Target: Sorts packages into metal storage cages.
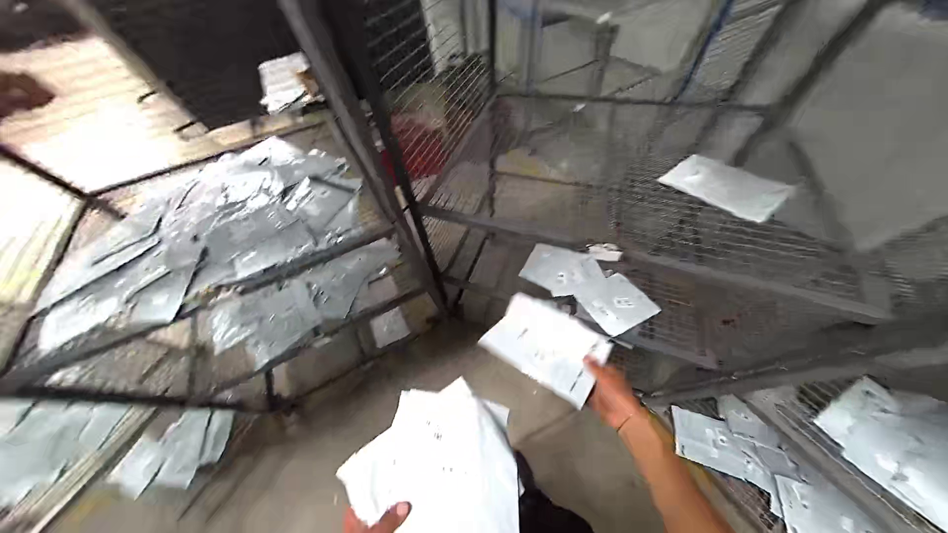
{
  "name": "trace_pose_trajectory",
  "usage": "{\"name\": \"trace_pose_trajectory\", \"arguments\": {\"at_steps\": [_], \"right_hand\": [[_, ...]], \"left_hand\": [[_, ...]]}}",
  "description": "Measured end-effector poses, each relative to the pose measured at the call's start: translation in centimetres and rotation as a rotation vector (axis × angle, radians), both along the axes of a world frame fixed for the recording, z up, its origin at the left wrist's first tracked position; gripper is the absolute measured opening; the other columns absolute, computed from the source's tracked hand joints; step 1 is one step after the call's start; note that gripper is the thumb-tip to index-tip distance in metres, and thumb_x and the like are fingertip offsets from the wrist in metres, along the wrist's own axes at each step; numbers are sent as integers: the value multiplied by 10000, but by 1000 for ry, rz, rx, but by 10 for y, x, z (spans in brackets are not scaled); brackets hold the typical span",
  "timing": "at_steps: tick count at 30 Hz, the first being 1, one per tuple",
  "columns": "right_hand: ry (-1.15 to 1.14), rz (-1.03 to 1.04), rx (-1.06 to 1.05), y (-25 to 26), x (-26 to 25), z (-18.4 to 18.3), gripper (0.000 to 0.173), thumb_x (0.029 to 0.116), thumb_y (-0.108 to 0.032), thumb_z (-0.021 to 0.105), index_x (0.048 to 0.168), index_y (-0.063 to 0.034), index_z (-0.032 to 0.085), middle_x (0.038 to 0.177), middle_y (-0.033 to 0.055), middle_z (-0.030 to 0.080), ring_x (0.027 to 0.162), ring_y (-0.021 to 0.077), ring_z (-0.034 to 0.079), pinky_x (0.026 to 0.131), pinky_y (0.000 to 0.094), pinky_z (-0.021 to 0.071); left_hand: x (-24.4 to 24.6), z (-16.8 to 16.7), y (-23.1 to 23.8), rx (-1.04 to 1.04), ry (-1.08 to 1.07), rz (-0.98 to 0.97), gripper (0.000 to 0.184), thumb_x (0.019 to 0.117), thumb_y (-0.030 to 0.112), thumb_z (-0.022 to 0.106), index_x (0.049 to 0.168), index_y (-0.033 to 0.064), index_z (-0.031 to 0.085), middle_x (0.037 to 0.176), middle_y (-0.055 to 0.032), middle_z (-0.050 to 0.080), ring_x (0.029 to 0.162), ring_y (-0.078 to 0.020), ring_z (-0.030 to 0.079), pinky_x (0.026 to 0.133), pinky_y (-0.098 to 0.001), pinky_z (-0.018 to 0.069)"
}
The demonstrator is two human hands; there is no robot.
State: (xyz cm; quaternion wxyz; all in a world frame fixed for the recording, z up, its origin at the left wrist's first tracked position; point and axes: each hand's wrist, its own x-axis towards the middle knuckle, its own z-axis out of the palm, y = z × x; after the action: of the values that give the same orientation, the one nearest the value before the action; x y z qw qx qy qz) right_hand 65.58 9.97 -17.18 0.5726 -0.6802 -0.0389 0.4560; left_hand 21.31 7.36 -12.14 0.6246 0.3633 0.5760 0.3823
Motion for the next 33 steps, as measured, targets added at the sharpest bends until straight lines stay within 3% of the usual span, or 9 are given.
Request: {"name": "trace_pose_trajectory", "arguments": {"at_steps": [3, 6, 9, 12, 15, 18, 26, 29, 33], "right_hand": [[37, -154, 50, 37, 55, -26, 474, 1128, -376, 289, 1469, -50, 338, 1206, 148, 604, 945, 212, 669, 779, 409, 585], [86, -95, -107, 55, 84, -61, 633, 1115, -486, 274, 1589, -80, 168, 1553, 222, 390, 1223, 345, 610, 926, 498, 569], [-140, 238, -210, 57, 57, -59, 562, 1064, -301, 538, 1514, -15, 360, 1403, 279, 517, 1143, 390, 618, 892, 542, 544], [-233, 686, 113, 52, -5, 0, 431, 1020, -162, 615, 1415, -29, 502, 1281, 167, 662, 1055, 294, 702, 841, 479, 609], [-368, 1072, 286, 44, -66, 55, 576, 842, -307, 828, 1341, -116, 613, 1257, 81, 678, 1034, 224, 712, 850, 445, 632], [-596, 1306, 70, 43, -109, 89, 879, 624, -566, 926, 1329, -161, 592, 1157, 94, 695, 1049, 256, 677, 910, 516, 561], [-262, 996, 287, 32, -104, 65, 269, 883, -296, 786, 1052, -109, 692, 976, 44, 721, 906, 154, 704, 838, 383, 603], [71, 717, 376, 31, -120, 64, 228, 1017, -147, 590, 1194, -8, 625, 1049, 129, 715, 952, 217, 717, 863, 404, 621], [206, 468, 218, 57, -152, 69, 394, 1113, -325, 397, 1404, -91, 521, 1176, 126, 700, 1051, 226, 709, 894, 447, 614]], "left_hand": [[16, 14, -12, -55, 34, 99, 792, 708, 8, 827, 1376, -75, 410, 1054, -150, 729, 906, -207, 746, 817, -403, 647], [23, 15, -22, -58, -34, 170, 889, 634, 90, 897, 1366, -61, 417, 1044, -170, 735, 887, -253, 757, 782, -424, 660], [29, 16, -24, -29, -91, 183, 875, 632, 75, 915, 1344, -71, 427, 1031, -186, 741, 880, -275, 760, 784, -438, 659], [36, 17, -22, -11, -116, 175, 856, 646, 55, 917, 1338, -77, 431, 1037, -192, 741, 895, -283, 759, 804, -446, 657], [44, 16, -20, -3, -147, 149, 821, 658, 67, 921, 1317, -75, 452, 1028, -186, 745, 892, -273, 760, 811, -438, 655], [53, 13, -18, -13, -159, 135, 792, 693, 79, 897, 1325, -63, 442, 1035, -164, 746, 898, -246, 759, 821, -418, 652], [48, 7, -10, 14, -178, 121, 369, 903, 93, 704, 1219, -14, 546, 952, -62, 770, 847, -139, 756, 798, -330, 645], [43, 0, -13, 94, -201, 140, 529, 750, 149, 858, 1194, 25, 598, 986, -4, 766, 899, -84, 732, 832, -301, 627], [21, -5, -17, 1, -259, 230, 618, 714, -34, 850, 1242, -64, 530, 1000, -156, 760, 892, -242, 760, 835, -425, 645]]}}
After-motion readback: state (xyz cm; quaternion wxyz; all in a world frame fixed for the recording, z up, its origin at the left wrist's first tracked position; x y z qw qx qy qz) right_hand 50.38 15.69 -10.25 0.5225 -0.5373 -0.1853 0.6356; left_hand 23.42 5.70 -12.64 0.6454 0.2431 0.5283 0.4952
